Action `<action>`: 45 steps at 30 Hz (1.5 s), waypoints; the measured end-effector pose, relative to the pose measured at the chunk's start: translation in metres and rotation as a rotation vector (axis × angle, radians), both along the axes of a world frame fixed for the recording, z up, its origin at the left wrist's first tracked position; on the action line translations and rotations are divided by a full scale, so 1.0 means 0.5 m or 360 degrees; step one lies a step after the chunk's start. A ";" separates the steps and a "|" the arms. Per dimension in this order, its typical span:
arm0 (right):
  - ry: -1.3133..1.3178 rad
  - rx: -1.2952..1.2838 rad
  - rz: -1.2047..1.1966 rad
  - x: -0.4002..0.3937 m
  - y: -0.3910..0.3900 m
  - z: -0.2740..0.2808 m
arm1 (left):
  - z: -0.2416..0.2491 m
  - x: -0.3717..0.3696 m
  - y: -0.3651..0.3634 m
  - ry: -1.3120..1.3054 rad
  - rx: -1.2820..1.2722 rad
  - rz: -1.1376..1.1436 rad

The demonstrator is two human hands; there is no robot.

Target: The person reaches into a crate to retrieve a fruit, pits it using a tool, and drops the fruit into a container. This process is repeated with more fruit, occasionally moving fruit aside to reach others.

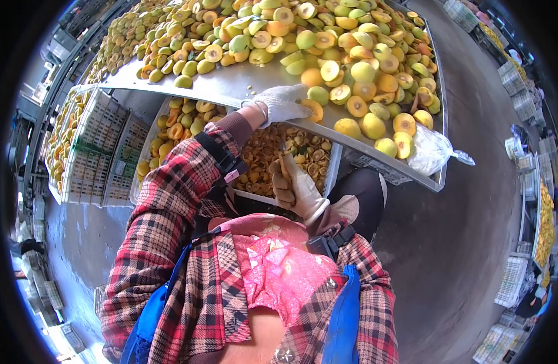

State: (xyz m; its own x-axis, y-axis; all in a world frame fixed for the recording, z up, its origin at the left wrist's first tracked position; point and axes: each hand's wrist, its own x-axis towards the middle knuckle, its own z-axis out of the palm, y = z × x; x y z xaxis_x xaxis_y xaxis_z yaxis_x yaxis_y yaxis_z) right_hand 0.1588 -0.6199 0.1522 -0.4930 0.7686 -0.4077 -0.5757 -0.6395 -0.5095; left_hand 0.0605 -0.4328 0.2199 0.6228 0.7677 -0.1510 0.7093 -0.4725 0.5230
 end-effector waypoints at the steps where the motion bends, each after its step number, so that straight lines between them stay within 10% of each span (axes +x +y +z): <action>1: -0.0045 -0.0019 -0.0042 -0.002 -0.002 -0.002 | -0.001 0.005 0.002 0.0069 0.0003 -0.0001; 4: -0.0578 0.0600 -0.0277 -0.016 0.000 -0.030 | -0.010 0.001 0.017 -0.0002 -0.0009 0.0003; 7: -0.0286 0.0006 -0.0220 -0.001 -0.002 0.014 | -0.010 -0.018 0.003 -0.0248 0.0136 0.0019; 11: -0.0539 0.0339 -0.0433 0.003 0.001 0.024 | -0.031 -0.032 -0.034 -0.0914 0.0140 0.0228; 13: -0.0747 0.0585 -0.0511 0.007 0.008 0.030 | -0.059 -0.032 -0.048 -0.2217 -0.0862 0.0554; 21: -0.0918 0.0694 -0.0437 0.010 0.041 0.061 | -0.089 -0.049 -0.133 -0.2830 -0.1702 0.0822; 25: -0.1118 0.0712 -0.0386 0.001 0.036 0.092 | -0.139 -0.048 -0.141 -0.2311 -0.0712 0.0575; 31: -0.1229 0.0734 -0.0375 0.003 0.042 0.102 | -0.063 -0.046 -0.186 -0.2763 -0.1432 0.0841; 34: -0.1252 0.0798 -0.0384 0.005 0.041 0.103 | -0.084 -0.050 -0.185 -0.1934 -0.0462 0.0396; 38: -0.1374 0.0712 -0.0295 0.000 0.037 0.093 | -0.093 -0.044 -0.187 -0.2192 -0.0603 0.0430; 40: -0.1413 0.0713 -0.0299 -0.004 0.027 0.086 | -0.076 -0.038 -0.214 -0.2825 -0.1307 0.0805; 45: -0.1287 0.0782 -0.0129 -0.004 0.017 0.075 | -0.097 -0.038 -0.206 -0.2651 -0.1009 0.1023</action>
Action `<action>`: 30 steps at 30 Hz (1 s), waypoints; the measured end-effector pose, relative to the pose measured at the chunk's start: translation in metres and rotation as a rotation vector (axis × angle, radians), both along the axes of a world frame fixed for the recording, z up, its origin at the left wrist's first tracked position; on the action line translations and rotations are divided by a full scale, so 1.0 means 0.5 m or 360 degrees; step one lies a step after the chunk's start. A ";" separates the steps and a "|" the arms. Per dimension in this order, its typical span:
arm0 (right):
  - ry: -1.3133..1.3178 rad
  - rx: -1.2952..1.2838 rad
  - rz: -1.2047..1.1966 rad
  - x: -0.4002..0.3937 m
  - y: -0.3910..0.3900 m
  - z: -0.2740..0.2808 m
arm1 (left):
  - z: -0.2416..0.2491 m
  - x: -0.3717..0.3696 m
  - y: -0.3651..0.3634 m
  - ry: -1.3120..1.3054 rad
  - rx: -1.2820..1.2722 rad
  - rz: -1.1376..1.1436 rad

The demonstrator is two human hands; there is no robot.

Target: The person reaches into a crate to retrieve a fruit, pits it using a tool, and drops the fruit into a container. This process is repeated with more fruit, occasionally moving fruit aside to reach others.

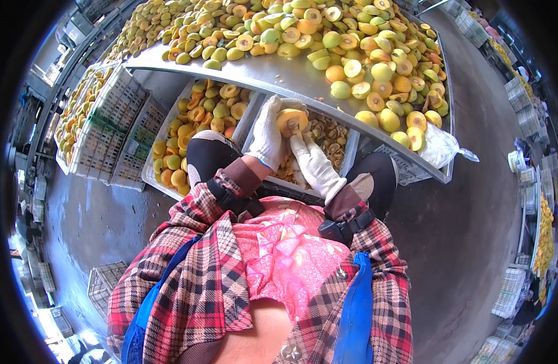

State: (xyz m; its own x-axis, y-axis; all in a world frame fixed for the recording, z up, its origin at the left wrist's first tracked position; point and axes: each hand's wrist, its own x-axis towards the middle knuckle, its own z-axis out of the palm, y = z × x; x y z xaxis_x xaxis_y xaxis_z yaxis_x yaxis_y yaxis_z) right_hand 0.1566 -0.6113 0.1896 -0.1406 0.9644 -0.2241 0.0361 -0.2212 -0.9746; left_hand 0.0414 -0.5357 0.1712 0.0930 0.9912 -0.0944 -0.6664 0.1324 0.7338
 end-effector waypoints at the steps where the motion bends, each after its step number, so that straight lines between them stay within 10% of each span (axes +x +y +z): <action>1: 0.0004 -0.0003 -0.0005 -0.010 -0.009 0.006 | 0.018 -0.016 -0.006 -0.0020 -0.0131 -0.0047; 8: 0.0273 -0.0260 0.0158 -0.017 -0.023 -0.003 | 0.067 -0.051 -0.029 0.0775 0.0283 -0.0130; 18: 0.1233 -0.1004 0.0598 -0.009 -0.007 -0.020 | 0.056 -0.072 -0.025 0.0862 0.0475 -0.0275; 30: 0.1537 -0.1136 0.1097 -0.019 0.005 -0.002 | 0.058 -0.119 0.031 -0.0338 -0.0317 -0.0178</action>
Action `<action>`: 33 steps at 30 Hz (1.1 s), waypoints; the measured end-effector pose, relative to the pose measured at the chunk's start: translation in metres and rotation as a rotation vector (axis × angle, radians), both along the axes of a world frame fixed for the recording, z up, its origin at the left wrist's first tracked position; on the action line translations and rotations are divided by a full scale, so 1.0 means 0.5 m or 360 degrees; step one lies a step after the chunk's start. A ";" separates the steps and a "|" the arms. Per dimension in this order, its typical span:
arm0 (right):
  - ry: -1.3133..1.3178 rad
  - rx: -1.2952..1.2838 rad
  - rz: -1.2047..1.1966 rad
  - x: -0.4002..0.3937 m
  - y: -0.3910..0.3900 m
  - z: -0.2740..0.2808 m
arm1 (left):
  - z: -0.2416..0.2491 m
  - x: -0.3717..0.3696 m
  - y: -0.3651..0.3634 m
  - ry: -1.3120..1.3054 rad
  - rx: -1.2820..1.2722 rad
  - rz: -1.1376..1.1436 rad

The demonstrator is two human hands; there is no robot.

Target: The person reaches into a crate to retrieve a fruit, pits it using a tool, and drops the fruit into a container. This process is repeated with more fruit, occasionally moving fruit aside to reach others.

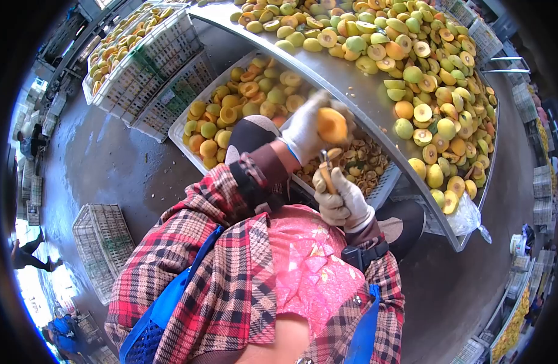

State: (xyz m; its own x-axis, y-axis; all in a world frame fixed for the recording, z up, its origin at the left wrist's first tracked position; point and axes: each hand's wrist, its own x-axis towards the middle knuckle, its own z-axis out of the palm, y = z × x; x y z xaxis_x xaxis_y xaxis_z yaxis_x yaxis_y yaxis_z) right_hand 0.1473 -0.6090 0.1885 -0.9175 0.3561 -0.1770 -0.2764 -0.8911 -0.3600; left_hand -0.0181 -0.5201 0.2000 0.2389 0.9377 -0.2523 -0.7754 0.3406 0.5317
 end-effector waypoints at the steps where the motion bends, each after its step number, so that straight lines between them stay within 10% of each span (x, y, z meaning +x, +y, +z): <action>1: -0.0064 -0.0005 -0.0026 -0.001 -0.004 0.003 | 0.000 -0.030 0.025 -0.0020 0.0012 0.0044; 9: -0.0573 -0.0095 -0.0558 0.024 -0.009 -0.029 | -0.034 -0.387 0.123 0.1157 0.0712 0.0492; 11: -0.0658 -0.0050 -0.0535 0.031 -0.024 -0.027 | -0.077 -0.439 0.127 0.3153 0.1056 0.0615; 16: -0.0918 -0.0151 -0.0456 -0.003 -0.035 -0.008 | -0.176 -0.455 0.039 0.3803 0.0451 -0.0147; 24: -0.0933 -0.0090 -0.0331 0.005 -0.044 -0.022 | -0.253 -0.479 0.065 0.3459 0.0299 -0.0305; 28: -0.0894 -0.0050 -0.0423 0.009 -0.055 -0.012 | -0.111 -0.449 0.101 0.3484 -0.0019 -0.0752; 30: -0.0865 -0.0033 -0.0448 0.010 -0.057 0.003 | -0.077 -0.434 0.114 0.3407 0.0591 0.0503; 33: -0.0895 -0.0005 -0.0514 0.005 -0.061 0.021 | 0.051 -0.283 0.136 0.3123 0.1521 0.0687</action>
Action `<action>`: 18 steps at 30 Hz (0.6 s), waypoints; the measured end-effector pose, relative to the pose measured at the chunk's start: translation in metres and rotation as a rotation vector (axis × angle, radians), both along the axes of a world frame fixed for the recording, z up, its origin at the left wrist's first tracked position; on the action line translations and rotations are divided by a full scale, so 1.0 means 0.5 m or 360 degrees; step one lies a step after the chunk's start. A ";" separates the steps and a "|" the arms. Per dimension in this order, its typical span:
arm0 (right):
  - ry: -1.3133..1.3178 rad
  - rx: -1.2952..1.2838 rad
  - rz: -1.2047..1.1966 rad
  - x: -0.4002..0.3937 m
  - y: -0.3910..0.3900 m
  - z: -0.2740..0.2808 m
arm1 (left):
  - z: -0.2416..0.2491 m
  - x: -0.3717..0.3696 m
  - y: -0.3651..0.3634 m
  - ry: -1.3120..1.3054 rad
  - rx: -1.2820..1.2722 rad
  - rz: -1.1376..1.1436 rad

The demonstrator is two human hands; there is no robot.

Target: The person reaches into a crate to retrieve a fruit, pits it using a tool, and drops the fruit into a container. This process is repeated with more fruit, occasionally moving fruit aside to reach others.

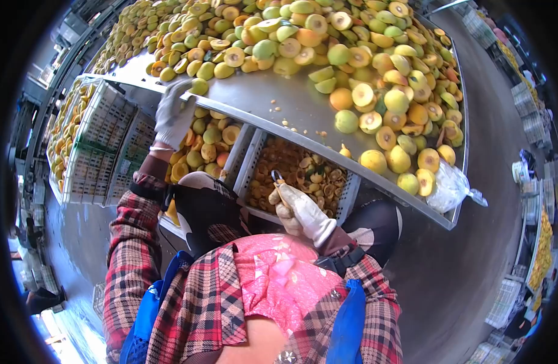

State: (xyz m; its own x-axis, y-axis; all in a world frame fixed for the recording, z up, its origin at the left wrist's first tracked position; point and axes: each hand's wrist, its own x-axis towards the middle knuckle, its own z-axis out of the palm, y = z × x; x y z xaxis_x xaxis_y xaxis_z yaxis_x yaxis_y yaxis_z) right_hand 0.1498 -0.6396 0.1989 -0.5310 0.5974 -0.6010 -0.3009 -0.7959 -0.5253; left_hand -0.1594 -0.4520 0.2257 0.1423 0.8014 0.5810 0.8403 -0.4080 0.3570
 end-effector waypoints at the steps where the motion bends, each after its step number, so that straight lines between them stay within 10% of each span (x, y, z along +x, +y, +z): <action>1: -0.0035 0.0006 0.0002 -0.003 -0.001 0.003 | 0.027 0.060 0.002 0.0000 -0.0089 -0.0219; 3: -0.0087 0.0059 -0.0007 -0.008 -0.006 -0.025 | 0.046 0.169 0.019 0.0062 -0.0214 -0.0667; 5: -0.0378 0.1155 0.0012 -0.015 -0.011 -0.108 | 0.047 0.277 0.030 0.0011 -0.0387 -0.1117; 9: 0.0332 0.0183 -0.0195 0.004 -0.005 -0.036 | 0.039 0.454 0.028 0.0395 -0.0719 -0.1275; 18: 0.0330 0.0439 -0.0474 0.012 -0.006 -0.036 | 0.032 0.508 0.015 0.0665 -0.1163 -0.0947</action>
